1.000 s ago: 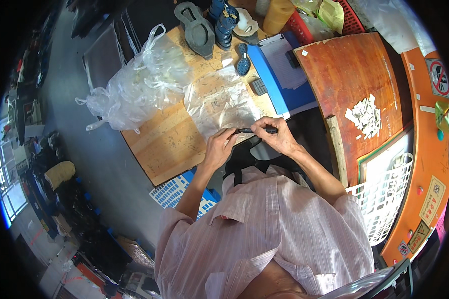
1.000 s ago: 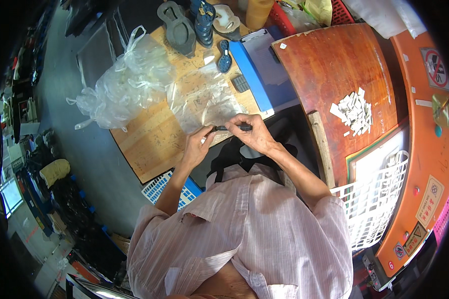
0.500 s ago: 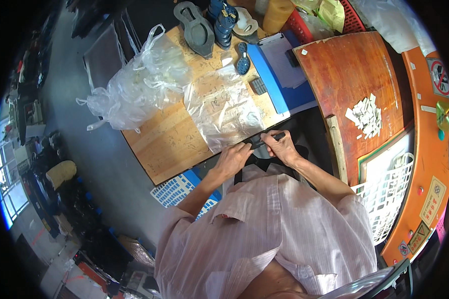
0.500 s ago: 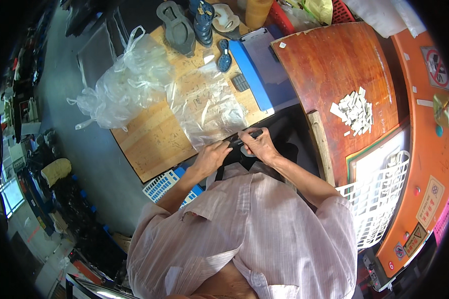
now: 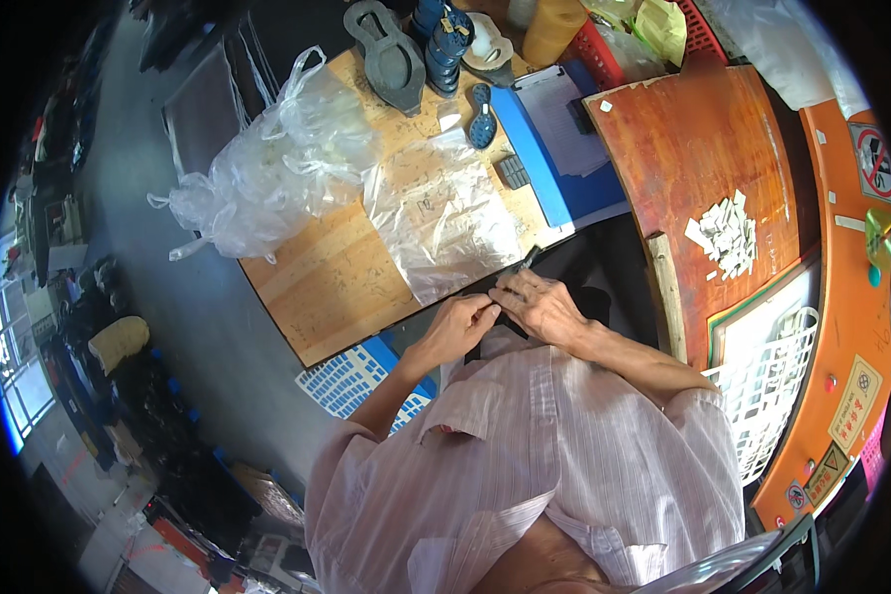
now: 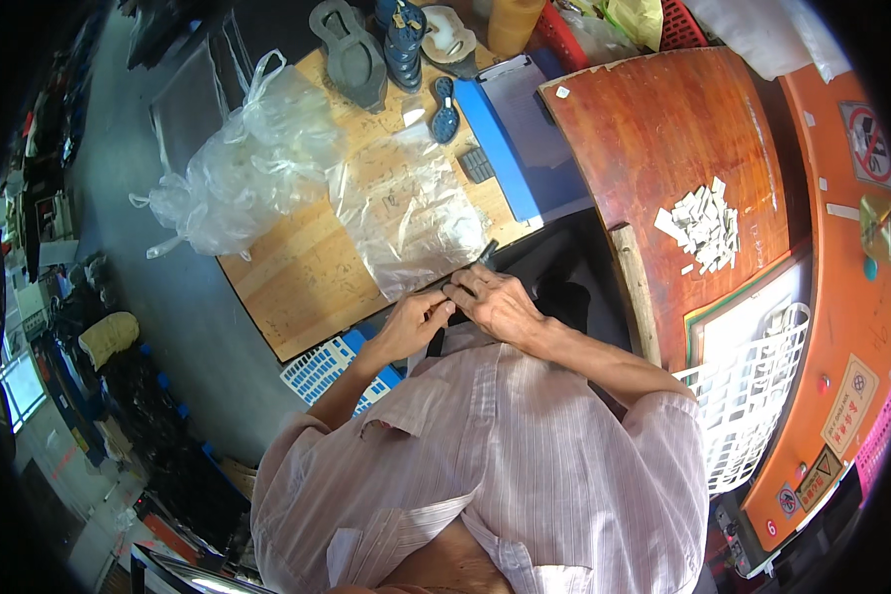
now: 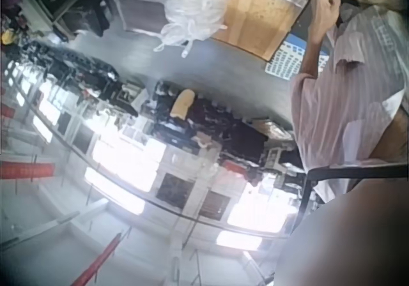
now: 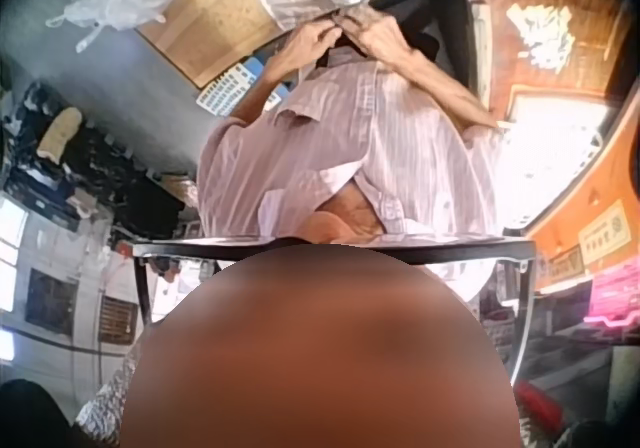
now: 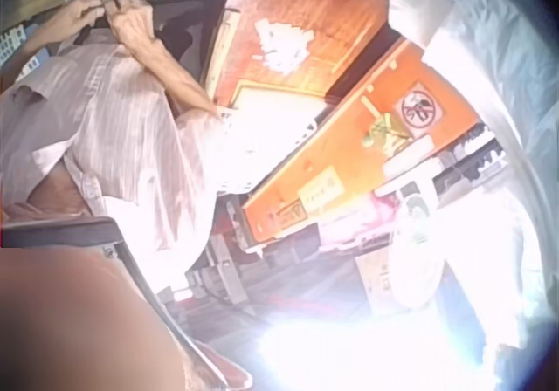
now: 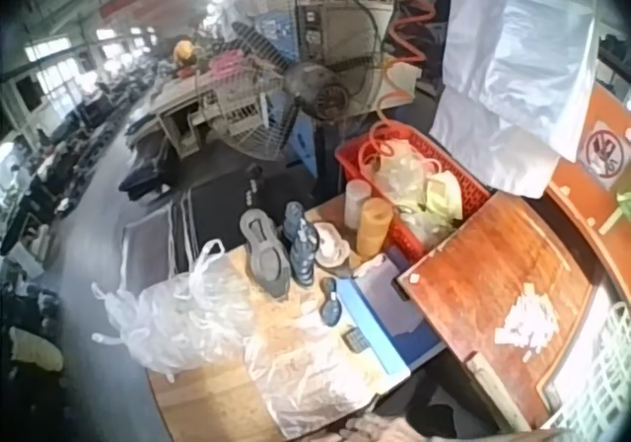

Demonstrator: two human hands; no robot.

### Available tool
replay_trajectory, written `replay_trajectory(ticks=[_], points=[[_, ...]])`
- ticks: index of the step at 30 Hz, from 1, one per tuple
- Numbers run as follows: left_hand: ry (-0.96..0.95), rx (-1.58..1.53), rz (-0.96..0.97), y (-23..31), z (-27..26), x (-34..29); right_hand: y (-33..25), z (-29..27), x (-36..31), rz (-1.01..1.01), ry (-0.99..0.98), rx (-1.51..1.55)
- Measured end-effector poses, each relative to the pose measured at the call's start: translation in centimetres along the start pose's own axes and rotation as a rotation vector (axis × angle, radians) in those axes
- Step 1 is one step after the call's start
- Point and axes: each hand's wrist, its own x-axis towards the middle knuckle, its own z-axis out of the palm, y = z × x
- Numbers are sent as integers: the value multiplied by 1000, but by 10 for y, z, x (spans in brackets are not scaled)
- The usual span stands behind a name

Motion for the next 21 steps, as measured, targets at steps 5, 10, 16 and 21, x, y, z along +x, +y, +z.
replay_trajectory(ticks=[5, 10, 16, 21], points=[[260, -276, 8, -19, -14, -2, -3, -20, 20, 52, 95, 157], [1103, 59, -166, -92, -76, 50, -52, -87, 49, 139, 169, 835], [1171, 477, -294, -178, -116, 118, -124, -119, 59, -419, -135, 953], [1045, 118, -472, -179, -127, 122, -125, -104, 57, -340, -438, 623]])
